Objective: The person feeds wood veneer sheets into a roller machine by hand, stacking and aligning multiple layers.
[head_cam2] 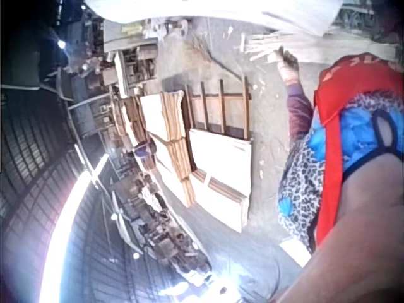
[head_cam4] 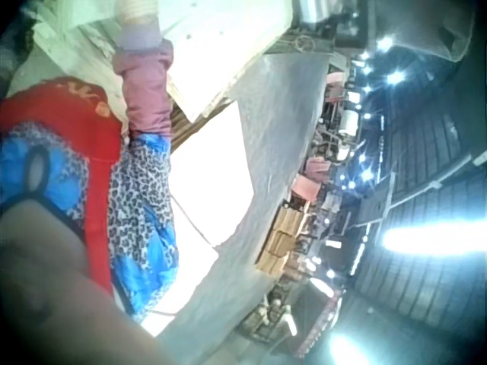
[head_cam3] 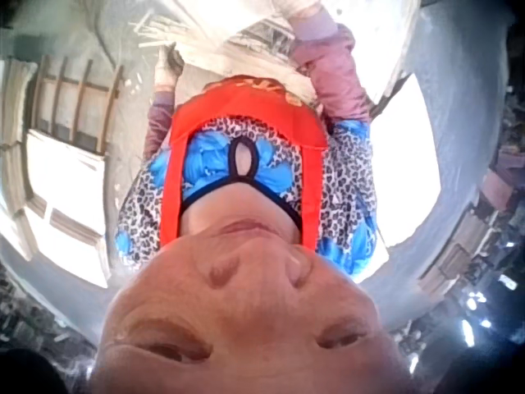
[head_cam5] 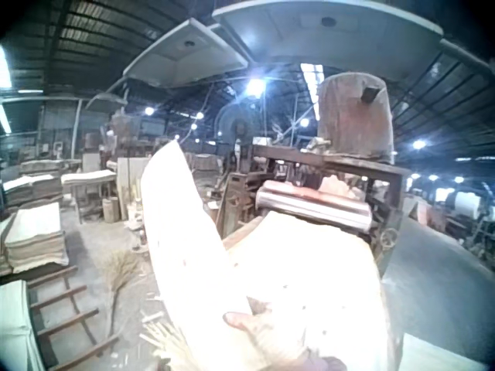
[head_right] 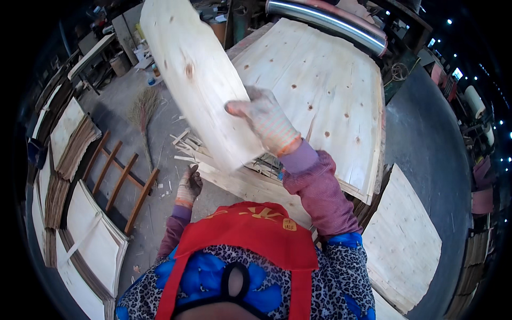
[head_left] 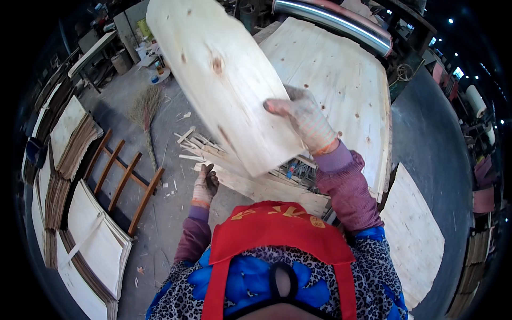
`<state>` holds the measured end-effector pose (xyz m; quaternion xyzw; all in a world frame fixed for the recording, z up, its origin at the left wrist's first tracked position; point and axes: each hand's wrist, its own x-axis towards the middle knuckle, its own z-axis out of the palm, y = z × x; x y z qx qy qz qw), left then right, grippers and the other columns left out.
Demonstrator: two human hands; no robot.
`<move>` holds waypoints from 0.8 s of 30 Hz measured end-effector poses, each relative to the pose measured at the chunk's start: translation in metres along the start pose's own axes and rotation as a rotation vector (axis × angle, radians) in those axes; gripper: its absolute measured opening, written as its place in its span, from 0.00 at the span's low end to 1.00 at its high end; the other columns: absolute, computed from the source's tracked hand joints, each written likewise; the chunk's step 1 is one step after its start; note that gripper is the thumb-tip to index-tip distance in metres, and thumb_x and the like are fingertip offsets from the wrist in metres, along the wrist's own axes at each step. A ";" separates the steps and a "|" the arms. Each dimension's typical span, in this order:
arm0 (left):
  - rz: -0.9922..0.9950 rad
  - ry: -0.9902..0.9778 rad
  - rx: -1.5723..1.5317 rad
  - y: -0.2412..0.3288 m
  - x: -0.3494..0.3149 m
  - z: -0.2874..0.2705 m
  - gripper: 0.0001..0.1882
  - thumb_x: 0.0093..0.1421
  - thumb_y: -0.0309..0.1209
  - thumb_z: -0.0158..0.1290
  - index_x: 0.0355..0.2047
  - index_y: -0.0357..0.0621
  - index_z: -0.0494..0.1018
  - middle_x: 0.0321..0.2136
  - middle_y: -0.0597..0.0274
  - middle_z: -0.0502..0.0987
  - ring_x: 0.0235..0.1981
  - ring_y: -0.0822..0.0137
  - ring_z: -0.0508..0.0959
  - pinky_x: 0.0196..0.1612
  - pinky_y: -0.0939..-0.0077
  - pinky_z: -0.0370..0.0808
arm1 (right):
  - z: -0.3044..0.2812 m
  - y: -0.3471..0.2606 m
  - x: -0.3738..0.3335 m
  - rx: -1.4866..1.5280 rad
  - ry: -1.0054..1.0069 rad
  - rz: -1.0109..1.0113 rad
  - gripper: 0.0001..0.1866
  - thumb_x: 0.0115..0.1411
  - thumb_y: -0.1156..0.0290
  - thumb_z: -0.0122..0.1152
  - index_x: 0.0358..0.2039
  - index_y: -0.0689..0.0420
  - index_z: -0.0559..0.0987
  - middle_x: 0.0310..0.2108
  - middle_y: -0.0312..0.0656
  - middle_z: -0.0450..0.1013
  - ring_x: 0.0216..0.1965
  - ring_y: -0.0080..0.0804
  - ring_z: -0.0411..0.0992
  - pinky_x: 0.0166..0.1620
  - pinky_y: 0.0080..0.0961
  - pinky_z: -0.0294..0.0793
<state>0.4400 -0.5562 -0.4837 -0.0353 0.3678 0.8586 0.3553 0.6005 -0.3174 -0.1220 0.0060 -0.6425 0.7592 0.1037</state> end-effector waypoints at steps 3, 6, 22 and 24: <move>-0.079 -0.058 0.041 0.003 0.002 0.030 0.39 0.52 0.62 0.43 0.55 0.48 0.58 0.48 0.62 0.63 0.49 0.65 0.61 0.49 0.66 0.62 | -0.020 0.020 -0.021 0.094 0.064 0.032 0.23 0.47 0.69 0.61 0.42 0.70 0.72 0.31 0.42 0.73 0.29 0.24 0.73 0.34 0.19 0.73; -0.051 -0.104 -0.025 -0.014 -0.008 0.041 0.41 0.52 0.64 0.41 0.57 0.47 0.56 0.54 0.60 0.61 0.55 0.62 0.60 0.55 0.62 0.62 | -0.038 0.048 -0.037 0.112 0.098 0.157 0.26 0.47 0.68 0.62 0.45 0.70 0.71 0.32 0.40 0.73 0.28 0.24 0.72 0.35 0.19 0.72; 0.104 0.009 0.366 0.014 0.031 0.151 0.18 0.50 0.34 0.59 0.38 0.36 0.71 0.31 0.62 0.75 0.30 0.67 0.75 0.34 0.74 0.74 | -0.146 0.103 -0.194 0.245 0.744 0.024 0.25 0.49 0.68 0.60 0.45 0.69 0.68 0.36 0.43 0.71 0.37 0.26 0.70 0.40 0.19 0.71; 0.041 -0.052 0.475 0.016 0.050 0.178 0.15 0.50 0.31 0.58 0.37 0.37 0.72 0.32 0.62 0.75 0.32 0.67 0.75 0.38 0.73 0.74 | -0.184 0.143 -0.216 0.362 0.740 0.007 0.25 0.50 0.64 0.62 0.45 0.65 0.69 0.38 0.42 0.70 0.38 0.27 0.70 0.40 0.22 0.72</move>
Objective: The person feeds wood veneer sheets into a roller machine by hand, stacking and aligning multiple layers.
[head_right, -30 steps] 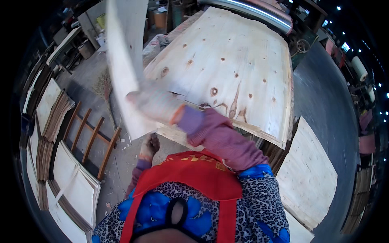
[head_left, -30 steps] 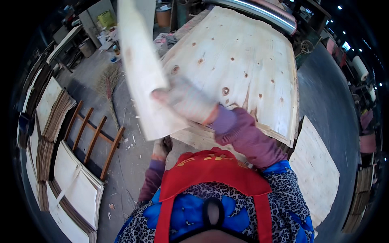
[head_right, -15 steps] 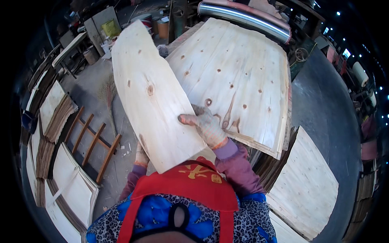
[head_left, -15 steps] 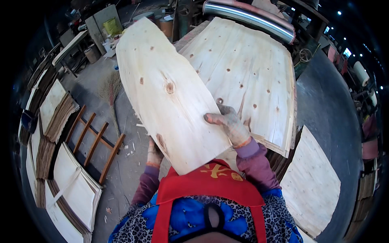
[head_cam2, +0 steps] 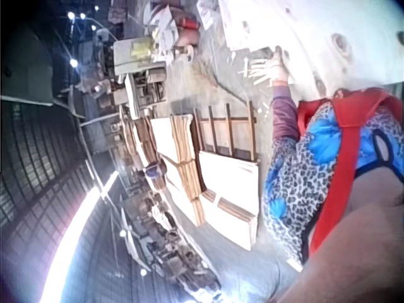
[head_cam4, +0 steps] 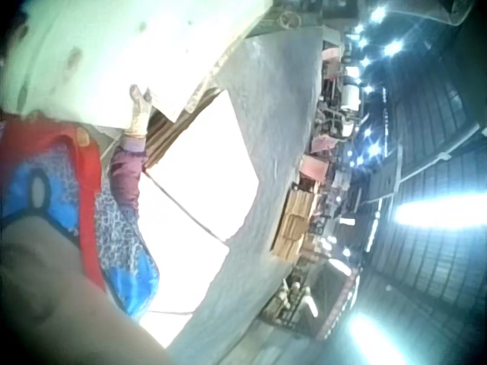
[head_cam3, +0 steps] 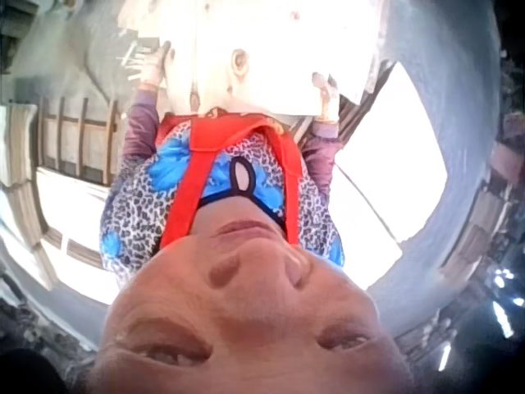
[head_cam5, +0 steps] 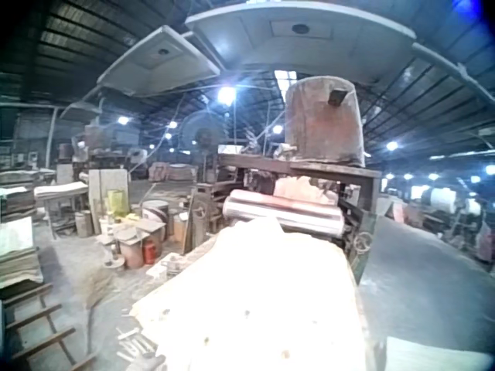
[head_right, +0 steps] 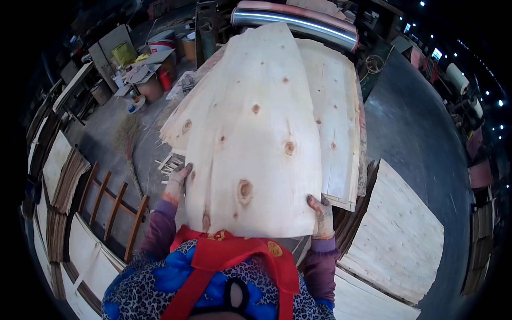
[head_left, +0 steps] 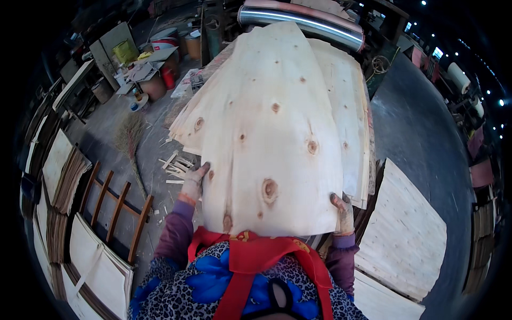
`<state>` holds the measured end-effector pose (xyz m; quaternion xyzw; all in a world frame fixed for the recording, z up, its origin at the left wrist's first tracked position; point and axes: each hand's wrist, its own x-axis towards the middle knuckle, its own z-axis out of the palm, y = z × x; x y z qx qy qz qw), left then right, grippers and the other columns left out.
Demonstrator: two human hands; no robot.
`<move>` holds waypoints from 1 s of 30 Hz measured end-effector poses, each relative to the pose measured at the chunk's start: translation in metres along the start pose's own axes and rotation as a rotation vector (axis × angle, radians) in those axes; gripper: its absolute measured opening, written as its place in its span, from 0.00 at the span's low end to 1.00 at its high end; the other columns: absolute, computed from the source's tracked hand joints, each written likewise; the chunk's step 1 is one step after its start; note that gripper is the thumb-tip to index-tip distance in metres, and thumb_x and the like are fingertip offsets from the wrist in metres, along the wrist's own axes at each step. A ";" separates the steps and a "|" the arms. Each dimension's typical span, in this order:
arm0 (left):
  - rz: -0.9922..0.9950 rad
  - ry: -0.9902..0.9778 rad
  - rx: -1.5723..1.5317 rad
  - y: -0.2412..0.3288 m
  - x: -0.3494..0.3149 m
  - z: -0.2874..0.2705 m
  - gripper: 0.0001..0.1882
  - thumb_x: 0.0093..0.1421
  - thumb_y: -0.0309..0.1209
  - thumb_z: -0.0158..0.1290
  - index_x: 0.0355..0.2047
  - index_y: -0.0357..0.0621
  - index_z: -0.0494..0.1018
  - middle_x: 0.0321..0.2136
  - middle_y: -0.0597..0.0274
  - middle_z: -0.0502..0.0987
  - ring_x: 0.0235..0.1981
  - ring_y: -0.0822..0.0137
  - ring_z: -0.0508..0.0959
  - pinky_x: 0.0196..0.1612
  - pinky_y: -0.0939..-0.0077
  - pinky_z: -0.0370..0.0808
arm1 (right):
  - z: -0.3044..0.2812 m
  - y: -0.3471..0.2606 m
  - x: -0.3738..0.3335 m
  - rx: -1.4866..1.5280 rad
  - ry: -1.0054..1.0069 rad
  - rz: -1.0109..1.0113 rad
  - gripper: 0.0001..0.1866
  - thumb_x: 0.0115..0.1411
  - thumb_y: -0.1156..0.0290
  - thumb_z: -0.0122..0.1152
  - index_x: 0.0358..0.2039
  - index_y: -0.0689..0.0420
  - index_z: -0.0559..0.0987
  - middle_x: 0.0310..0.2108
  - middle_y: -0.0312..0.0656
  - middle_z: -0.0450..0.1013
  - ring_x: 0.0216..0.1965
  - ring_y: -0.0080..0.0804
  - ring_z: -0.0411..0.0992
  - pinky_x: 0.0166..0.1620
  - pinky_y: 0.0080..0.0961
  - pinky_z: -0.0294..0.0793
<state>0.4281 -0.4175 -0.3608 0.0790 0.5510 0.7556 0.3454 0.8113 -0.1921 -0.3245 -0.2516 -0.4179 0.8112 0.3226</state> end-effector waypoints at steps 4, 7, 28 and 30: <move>-0.092 -0.199 -0.040 0.005 0.027 0.013 0.25 0.52 0.36 0.56 0.47 0.37 0.66 0.40 0.61 0.74 0.39 0.67 0.74 0.44 0.73 0.71 | -0.050 0.035 0.017 0.222 0.176 0.012 0.32 0.53 0.48 0.54 0.51 0.59 0.66 0.46 0.41 0.69 0.44 0.36 0.69 0.46 0.29 0.70; -0.163 -0.493 -0.167 0.006 0.000 0.011 0.28 0.55 0.40 0.52 0.52 0.39 0.62 0.47 0.60 0.70 0.46 0.65 0.71 0.50 0.71 0.68 | -0.030 0.037 -0.026 0.609 0.118 0.047 0.35 0.54 0.44 0.51 0.53 0.57 0.64 0.49 0.41 0.66 0.47 0.36 0.66 0.48 0.30 0.68; 0.103 -0.189 -0.093 0.160 0.058 0.102 0.25 0.47 0.37 0.57 0.44 0.39 0.69 0.40 0.57 0.74 0.40 0.64 0.75 0.46 0.72 0.71 | 0.098 -0.038 0.106 0.082 0.042 -0.112 0.18 0.57 0.61 0.54 0.40 0.64 0.70 0.30 0.44 0.72 0.26 0.32 0.72 0.27 0.27 0.73; 0.122 -0.174 -0.188 0.183 0.075 0.121 0.21 0.46 0.34 0.58 0.40 0.40 0.71 0.36 0.60 0.75 0.36 0.67 0.76 0.42 0.74 0.73 | 0.121 -0.057 0.124 0.125 0.092 -0.119 0.19 0.57 0.61 0.55 0.40 0.63 0.70 0.29 0.43 0.72 0.26 0.33 0.72 0.27 0.27 0.73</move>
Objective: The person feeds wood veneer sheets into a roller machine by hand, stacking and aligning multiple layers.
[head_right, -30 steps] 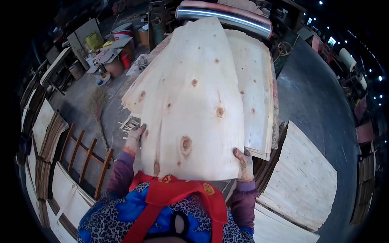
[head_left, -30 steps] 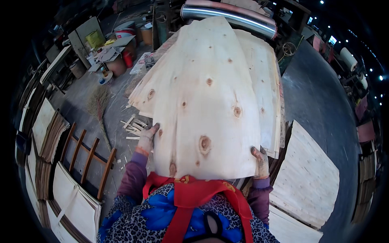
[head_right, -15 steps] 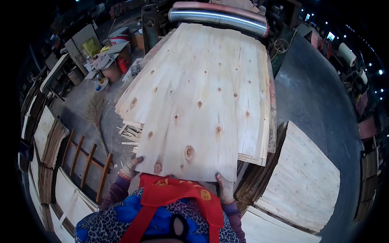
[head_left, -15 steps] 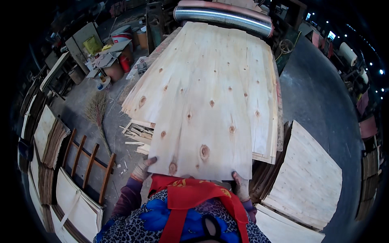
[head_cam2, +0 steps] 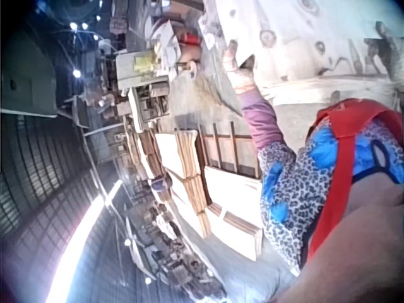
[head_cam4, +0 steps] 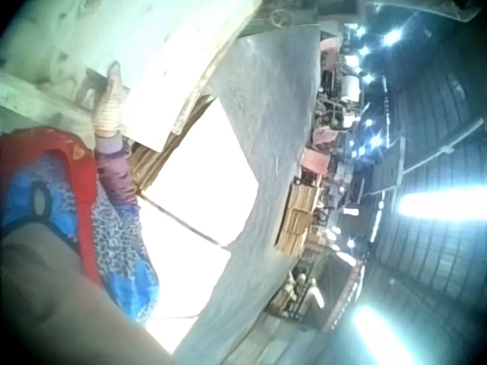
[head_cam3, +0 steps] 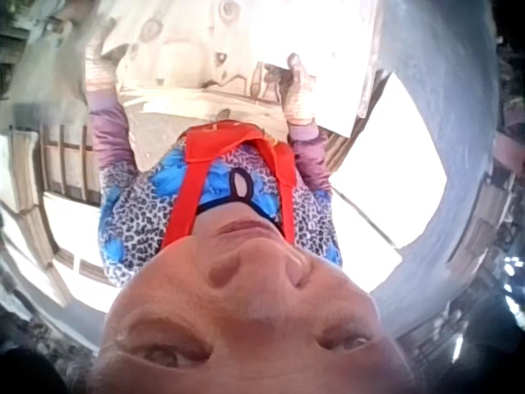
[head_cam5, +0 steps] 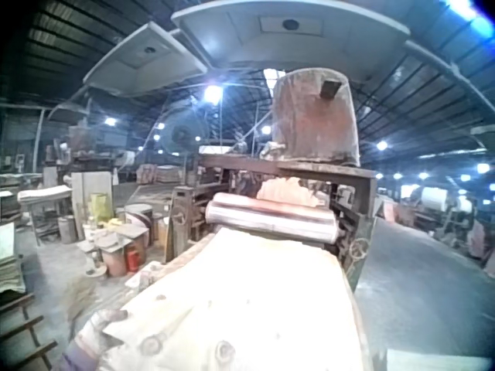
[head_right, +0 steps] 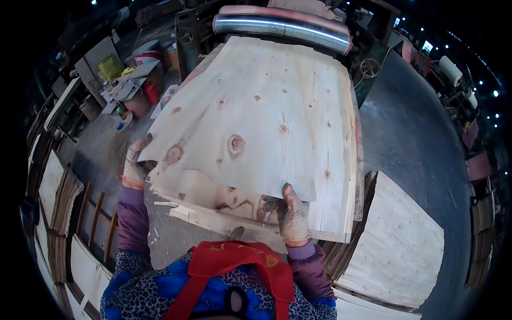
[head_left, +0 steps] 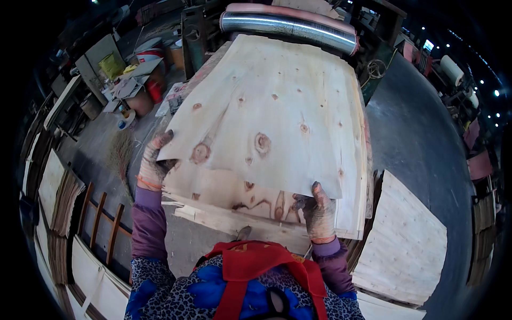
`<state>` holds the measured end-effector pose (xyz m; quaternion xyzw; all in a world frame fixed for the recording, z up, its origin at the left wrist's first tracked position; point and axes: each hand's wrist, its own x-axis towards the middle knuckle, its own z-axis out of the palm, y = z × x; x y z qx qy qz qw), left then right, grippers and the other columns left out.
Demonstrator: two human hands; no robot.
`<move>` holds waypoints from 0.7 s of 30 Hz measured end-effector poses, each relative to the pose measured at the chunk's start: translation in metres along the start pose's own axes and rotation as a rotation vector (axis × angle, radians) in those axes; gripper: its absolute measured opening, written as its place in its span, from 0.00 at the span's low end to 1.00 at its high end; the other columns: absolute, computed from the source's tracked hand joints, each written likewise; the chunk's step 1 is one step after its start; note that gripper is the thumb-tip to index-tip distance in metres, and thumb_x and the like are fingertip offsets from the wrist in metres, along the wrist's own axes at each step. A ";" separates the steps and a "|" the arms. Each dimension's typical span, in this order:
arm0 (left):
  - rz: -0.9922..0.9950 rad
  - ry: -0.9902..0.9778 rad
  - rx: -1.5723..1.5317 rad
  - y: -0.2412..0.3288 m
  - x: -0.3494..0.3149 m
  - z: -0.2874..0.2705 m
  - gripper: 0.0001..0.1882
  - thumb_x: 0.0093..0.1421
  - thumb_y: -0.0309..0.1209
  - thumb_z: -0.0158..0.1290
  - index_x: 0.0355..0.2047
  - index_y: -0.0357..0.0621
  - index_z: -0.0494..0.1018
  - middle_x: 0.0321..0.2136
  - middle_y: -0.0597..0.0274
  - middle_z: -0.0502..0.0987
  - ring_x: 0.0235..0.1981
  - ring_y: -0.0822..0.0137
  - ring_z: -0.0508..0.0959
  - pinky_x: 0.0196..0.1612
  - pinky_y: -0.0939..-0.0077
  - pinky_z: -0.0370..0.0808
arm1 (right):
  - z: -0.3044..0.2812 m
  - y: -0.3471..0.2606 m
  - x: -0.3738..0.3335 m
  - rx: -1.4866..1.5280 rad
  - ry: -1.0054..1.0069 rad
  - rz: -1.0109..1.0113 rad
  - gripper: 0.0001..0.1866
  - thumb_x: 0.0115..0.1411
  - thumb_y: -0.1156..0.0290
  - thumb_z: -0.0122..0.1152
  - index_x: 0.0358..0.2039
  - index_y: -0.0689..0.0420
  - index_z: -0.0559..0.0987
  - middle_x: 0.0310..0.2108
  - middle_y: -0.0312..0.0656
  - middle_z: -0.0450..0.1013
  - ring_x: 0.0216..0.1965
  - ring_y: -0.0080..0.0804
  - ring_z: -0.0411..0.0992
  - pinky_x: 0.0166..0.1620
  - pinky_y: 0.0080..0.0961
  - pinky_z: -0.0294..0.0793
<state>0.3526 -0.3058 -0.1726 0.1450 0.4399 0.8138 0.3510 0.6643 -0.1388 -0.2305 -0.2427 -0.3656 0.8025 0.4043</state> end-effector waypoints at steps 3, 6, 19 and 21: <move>0.055 0.084 -0.029 0.019 0.035 0.010 0.14 0.46 0.35 0.58 0.34 0.46 0.74 0.29 0.66 0.77 0.28 0.74 0.75 0.28 0.81 0.72 | 0.027 -0.011 0.024 0.024 0.044 -0.036 0.19 0.56 0.60 0.55 0.40 0.63 0.70 0.29 0.43 0.72 0.26 0.34 0.72 0.28 0.27 0.72; 0.031 -0.043 0.003 0.038 0.081 0.014 0.18 0.48 0.38 0.55 0.39 0.46 0.73 0.31 0.67 0.76 0.25 0.76 0.72 0.21 0.85 0.65 | 0.047 -0.015 0.060 0.044 0.064 -0.038 0.19 0.56 0.59 0.54 0.40 0.62 0.70 0.29 0.43 0.72 0.27 0.34 0.72 0.28 0.28 0.72; -0.149 0.002 0.361 -0.018 0.320 0.002 0.13 0.48 0.32 0.58 0.34 0.42 0.73 0.29 0.63 0.75 0.25 0.71 0.74 0.26 0.79 0.71 | 0.019 0.041 0.328 -0.112 0.266 -0.054 0.17 0.57 0.64 0.52 0.42 0.61 0.67 0.23 0.48 0.72 0.18 0.34 0.70 0.20 0.29 0.70; -0.089 -0.048 0.338 -0.052 0.403 -0.044 0.15 0.50 0.33 0.57 0.36 0.39 0.72 0.30 0.60 0.75 0.26 0.68 0.75 0.27 0.76 0.73 | -0.015 0.060 0.393 -0.036 0.176 0.115 0.16 0.56 0.64 0.55 0.42 0.59 0.70 0.29 0.45 0.74 0.24 0.33 0.73 0.26 0.29 0.75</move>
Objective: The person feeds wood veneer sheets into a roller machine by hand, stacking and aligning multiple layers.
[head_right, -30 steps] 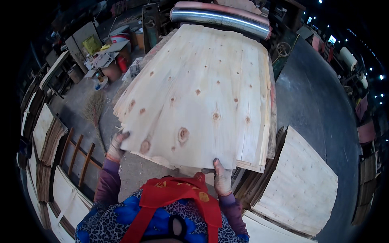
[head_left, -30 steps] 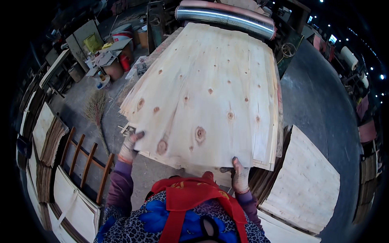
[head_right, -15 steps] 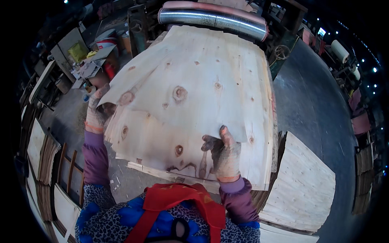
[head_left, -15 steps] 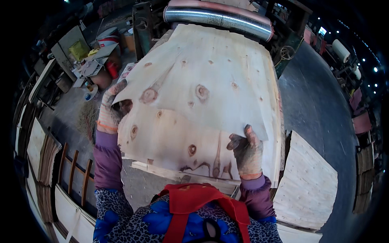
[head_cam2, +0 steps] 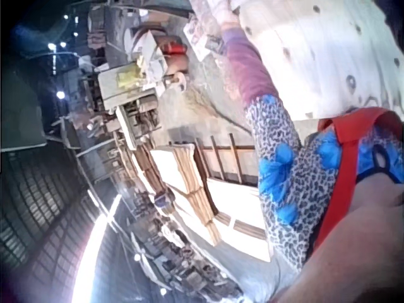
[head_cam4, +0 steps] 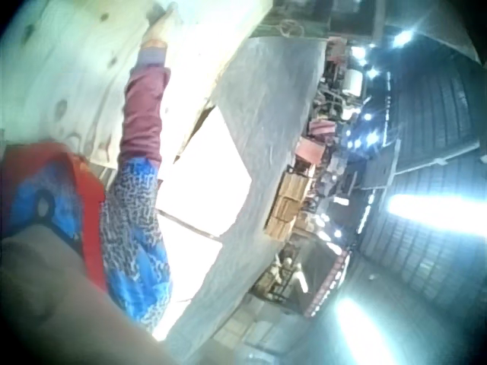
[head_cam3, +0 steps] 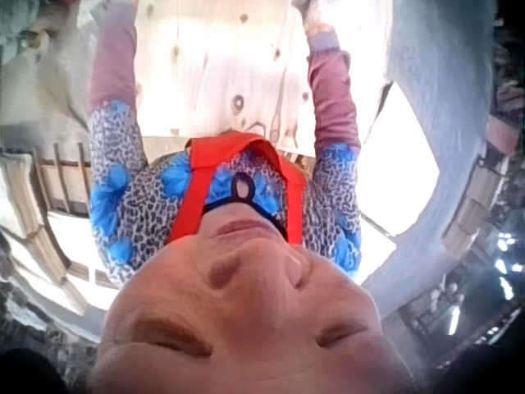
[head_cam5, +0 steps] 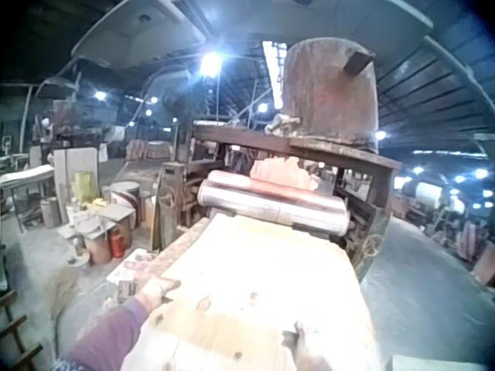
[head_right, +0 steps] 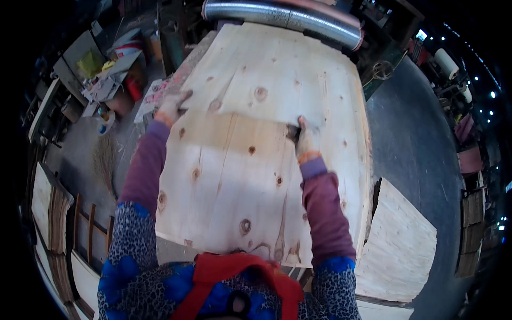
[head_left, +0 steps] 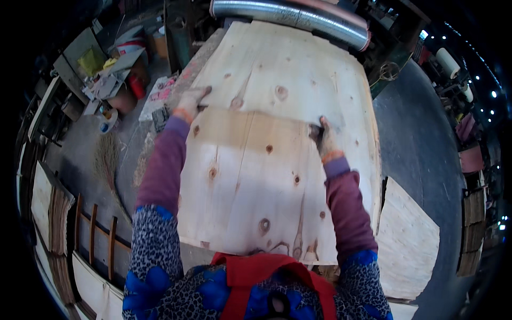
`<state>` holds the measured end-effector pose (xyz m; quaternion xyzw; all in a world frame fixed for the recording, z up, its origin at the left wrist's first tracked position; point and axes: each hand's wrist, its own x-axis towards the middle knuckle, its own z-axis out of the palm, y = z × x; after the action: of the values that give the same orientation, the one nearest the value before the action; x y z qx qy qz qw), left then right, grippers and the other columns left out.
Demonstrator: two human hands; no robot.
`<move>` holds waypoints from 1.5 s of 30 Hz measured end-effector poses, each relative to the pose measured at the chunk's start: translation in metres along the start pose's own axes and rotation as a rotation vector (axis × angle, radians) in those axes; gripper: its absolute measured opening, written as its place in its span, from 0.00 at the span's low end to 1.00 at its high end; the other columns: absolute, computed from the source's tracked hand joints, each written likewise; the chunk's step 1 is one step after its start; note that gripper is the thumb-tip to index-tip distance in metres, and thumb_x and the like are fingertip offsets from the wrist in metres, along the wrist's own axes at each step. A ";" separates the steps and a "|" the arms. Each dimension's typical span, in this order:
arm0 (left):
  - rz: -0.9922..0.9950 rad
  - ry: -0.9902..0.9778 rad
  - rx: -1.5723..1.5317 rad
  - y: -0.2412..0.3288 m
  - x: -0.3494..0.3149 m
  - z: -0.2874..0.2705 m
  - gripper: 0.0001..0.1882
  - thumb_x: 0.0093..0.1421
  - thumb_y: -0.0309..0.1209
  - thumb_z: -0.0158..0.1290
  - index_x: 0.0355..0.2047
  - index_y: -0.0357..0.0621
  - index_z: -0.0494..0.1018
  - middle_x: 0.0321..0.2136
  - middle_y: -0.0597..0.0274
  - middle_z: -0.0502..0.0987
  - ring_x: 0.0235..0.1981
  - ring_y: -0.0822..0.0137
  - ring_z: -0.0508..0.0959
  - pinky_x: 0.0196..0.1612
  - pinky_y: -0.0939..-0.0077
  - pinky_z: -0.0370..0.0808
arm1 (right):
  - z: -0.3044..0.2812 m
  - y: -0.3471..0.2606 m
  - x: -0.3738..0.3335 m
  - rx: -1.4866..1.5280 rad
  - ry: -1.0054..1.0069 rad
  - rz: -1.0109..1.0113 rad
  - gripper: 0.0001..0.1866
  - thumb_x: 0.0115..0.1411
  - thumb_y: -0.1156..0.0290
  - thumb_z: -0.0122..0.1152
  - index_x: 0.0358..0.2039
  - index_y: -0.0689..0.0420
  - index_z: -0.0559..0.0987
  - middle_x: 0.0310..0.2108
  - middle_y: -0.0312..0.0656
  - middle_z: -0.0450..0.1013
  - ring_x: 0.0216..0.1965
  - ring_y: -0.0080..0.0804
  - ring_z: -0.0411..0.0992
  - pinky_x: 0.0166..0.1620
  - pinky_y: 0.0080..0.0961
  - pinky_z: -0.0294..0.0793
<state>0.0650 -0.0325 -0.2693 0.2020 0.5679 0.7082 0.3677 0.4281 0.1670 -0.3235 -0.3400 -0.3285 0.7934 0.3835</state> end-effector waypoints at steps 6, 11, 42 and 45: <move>0.052 0.180 -0.004 -0.023 0.049 0.004 0.18 0.58 0.35 0.49 0.47 0.40 0.66 0.39 0.57 0.71 0.36 0.60 0.74 0.36 0.68 0.72 | 0.020 -0.024 0.026 -0.237 -0.230 0.005 0.20 0.58 0.61 0.54 0.46 0.61 0.67 0.40 0.46 0.71 0.40 0.40 0.71 0.43 0.41 0.72; 0.040 -0.064 0.297 -0.073 -0.053 0.012 0.09 0.53 0.29 0.53 0.31 0.37 0.75 0.24 0.63 0.77 0.25 0.71 0.76 0.28 0.80 0.70 | -0.024 -0.013 -0.063 -0.529 -0.311 0.029 0.25 0.59 0.61 0.52 0.51 0.64 0.64 0.43 0.48 0.71 0.41 0.35 0.72 0.41 0.30 0.73; -0.253 -0.286 -0.219 -0.063 -0.299 0.115 0.30 0.51 0.33 0.55 0.53 0.34 0.60 0.43 0.58 0.71 0.42 0.69 0.72 0.47 0.76 0.69 | -0.289 0.011 -0.328 -0.020 -0.149 0.128 0.38 0.55 0.47 0.52 0.53 0.68 0.62 0.43 0.49 0.70 0.44 0.33 0.69 0.44 0.26 0.69; -0.249 -0.258 0.064 -0.059 -0.314 0.097 0.29 0.52 0.32 0.54 0.53 0.35 0.61 0.44 0.59 0.71 0.43 0.69 0.72 0.47 0.76 0.69 | -0.232 -0.018 -0.297 0.083 -0.191 0.146 0.35 0.54 0.52 0.55 0.53 0.68 0.62 0.43 0.48 0.70 0.42 0.32 0.70 0.45 0.24 0.69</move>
<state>0.3546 -0.1994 -0.2578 0.2310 0.5590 0.6067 0.5158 0.7596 -0.0106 -0.3523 -0.2697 -0.3049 0.8609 0.3053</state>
